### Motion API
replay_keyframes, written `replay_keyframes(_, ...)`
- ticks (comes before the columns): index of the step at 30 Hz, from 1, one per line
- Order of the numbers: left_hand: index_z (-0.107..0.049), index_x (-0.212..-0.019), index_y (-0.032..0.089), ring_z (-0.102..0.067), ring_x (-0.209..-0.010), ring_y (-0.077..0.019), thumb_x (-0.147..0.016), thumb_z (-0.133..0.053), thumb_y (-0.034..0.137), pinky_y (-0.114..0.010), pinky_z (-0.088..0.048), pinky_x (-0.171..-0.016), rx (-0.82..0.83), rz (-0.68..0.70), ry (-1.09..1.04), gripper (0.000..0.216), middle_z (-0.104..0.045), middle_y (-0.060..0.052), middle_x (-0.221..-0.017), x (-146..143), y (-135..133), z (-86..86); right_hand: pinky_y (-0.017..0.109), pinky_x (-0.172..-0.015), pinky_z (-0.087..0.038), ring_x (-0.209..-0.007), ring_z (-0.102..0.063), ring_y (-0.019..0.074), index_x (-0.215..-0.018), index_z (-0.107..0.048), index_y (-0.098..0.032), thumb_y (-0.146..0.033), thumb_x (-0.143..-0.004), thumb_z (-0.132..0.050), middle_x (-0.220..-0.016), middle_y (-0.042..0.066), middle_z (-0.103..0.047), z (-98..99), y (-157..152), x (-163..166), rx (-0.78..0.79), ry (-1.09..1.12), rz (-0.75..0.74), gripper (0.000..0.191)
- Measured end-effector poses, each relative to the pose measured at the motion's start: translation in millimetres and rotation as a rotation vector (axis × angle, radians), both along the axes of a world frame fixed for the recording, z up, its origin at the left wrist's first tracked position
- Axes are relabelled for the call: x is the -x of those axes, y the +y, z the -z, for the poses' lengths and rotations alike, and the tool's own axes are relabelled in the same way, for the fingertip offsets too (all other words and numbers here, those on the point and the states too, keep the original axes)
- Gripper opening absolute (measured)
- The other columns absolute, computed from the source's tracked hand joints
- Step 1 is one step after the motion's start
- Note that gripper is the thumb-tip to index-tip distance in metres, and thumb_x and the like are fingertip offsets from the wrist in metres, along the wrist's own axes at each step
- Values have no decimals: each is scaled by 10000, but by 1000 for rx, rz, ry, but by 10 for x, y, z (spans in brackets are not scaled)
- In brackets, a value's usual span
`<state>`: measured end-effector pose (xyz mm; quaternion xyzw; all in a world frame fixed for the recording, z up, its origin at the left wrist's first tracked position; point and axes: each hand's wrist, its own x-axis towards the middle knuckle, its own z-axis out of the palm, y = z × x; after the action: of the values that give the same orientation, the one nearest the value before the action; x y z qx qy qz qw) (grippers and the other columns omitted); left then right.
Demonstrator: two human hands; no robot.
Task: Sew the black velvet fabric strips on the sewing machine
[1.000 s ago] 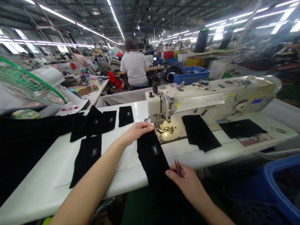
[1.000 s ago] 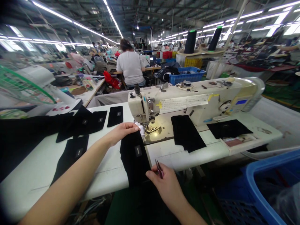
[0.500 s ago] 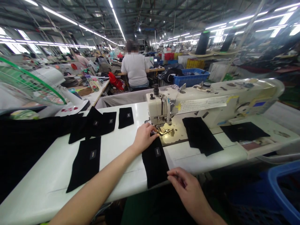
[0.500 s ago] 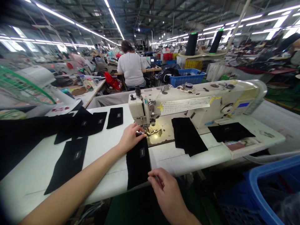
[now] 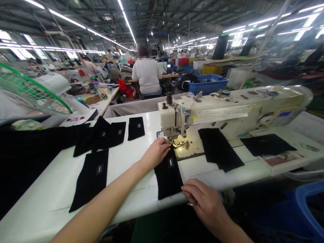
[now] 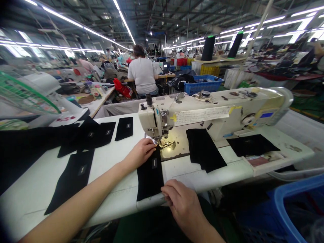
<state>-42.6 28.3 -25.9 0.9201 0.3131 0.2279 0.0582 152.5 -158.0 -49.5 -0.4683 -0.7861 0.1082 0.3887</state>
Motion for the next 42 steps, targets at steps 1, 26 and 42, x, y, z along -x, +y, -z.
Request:
replay_keyframes(1,-732,-990,136,-584,-909,-227,-948,-554,176,-378,-535,-852,-3,4,-12,187,-636,-110,-964,0,11,7,261,-719,-539,-808,-657,169,-1063,-632,-193,-70,-938,-462,-953,72,-668,0,5,8,-8,-8,6,244)
replay_keyframes(26,-701,-1051,160,-564,-941,-224,-953,-541,172,-389,-534,-876,30,13,-48,188,-618,-98,-1016,32,31,37,259,-693,-474,-810,-629,170,-1053,-566,-211,-6,-812,-429,-982,66,-651,-38,7,24,125,-108,1,344)
replay_keyframes(42,-642,-1183,96,-576,-1117,-290,-902,-447,52,-473,-560,-935,-31,8,180,344,-599,-190,-1234,44,-400,-165,271,-703,-508,-877,-656,181,-1125,-626,-192,27,-747,-451,-1079,76,-661,-165,10,5,177,-228,18,471)
